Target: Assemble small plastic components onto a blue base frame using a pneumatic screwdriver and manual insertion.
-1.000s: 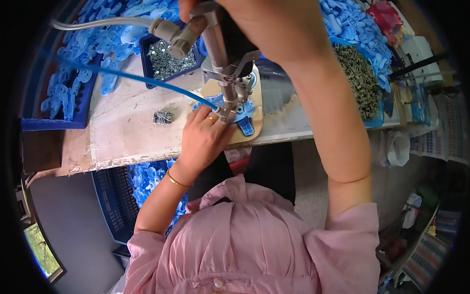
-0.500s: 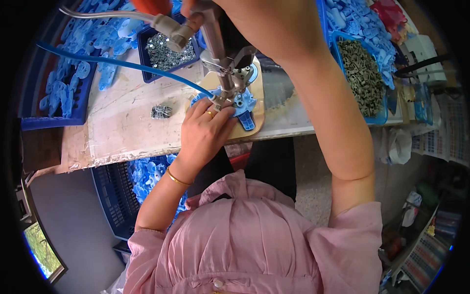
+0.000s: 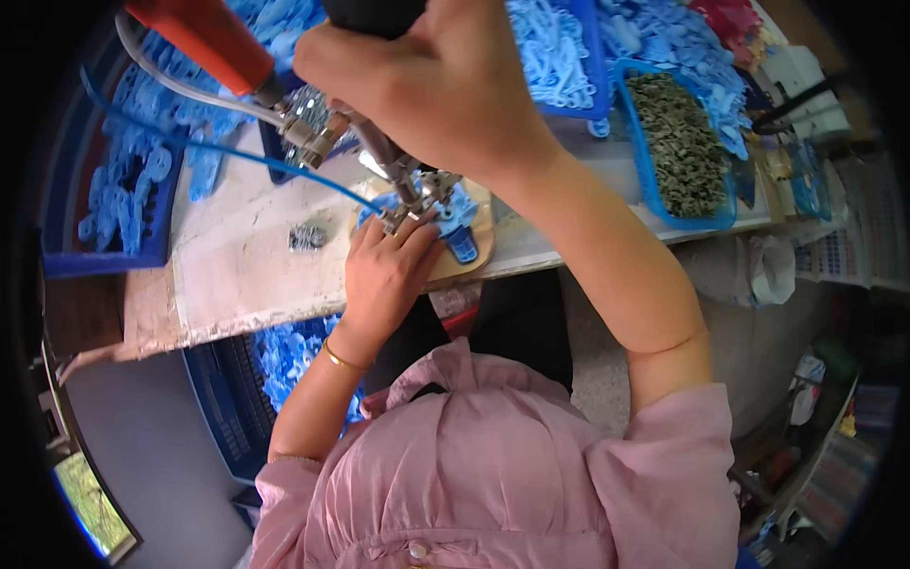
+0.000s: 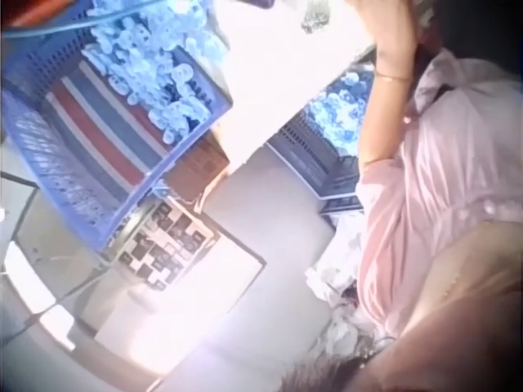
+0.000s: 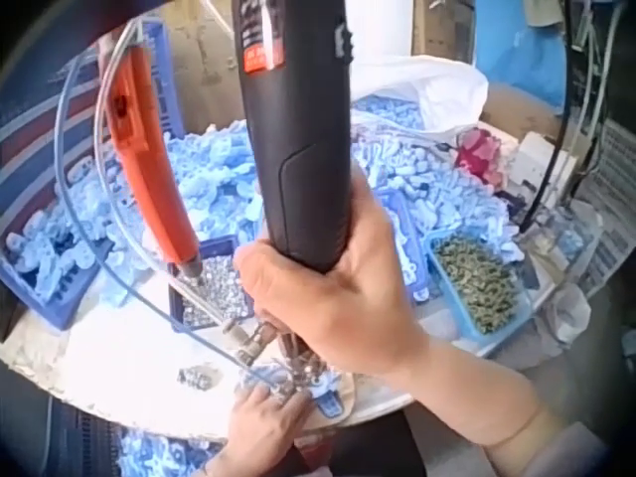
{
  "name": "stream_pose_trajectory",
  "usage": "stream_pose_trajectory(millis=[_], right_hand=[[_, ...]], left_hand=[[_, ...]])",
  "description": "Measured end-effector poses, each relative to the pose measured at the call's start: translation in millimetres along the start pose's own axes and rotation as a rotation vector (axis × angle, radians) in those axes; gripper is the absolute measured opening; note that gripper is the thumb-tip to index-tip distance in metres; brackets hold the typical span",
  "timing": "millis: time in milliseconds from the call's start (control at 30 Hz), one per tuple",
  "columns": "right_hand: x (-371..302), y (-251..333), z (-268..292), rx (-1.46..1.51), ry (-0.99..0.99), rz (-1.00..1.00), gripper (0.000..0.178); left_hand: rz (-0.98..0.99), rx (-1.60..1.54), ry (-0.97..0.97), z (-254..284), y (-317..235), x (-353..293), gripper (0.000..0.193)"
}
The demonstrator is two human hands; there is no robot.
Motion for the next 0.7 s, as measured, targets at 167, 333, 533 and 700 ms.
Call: stream_pose_trajectory(millis=[167, 333, 533, 700], right_hand=[[54.6, 3.1, 9.7, -0.273, -0.212, -0.27, 0.033], [73.3, -51.2, 38.5, -0.353, -0.255, -0.314, 0.063], [-52.0, -69.8, 163.6, -0.895, -0.218, -0.695, 0.038], [-146.5, -48.5, 299.4, -1.716, -0.182, -0.938, 0.035]], left_hand=[[0.013, -0.026, -0.06, 4.1, -1.5, -2.4, 0.017], [0.039, -0.23, -0.011, 63.8, -12.1, 2.4, 0.016], [0.257, -0.29, 0.547, 230.0, 7.8, -71.9, 0.041], [0.98, 0.214, 0.64, 253.6, 16.5, -130.4, 0.056]])
Point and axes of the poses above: each hand's wrist, its own x-axis towards the middle knuckle, its own z-axis out of the back of the hand, y = z × x, the point moved 3 cm from there along x, towards the middle knuckle, and after that the axes turned 2 degrees about -x, right-handed, at the moved point
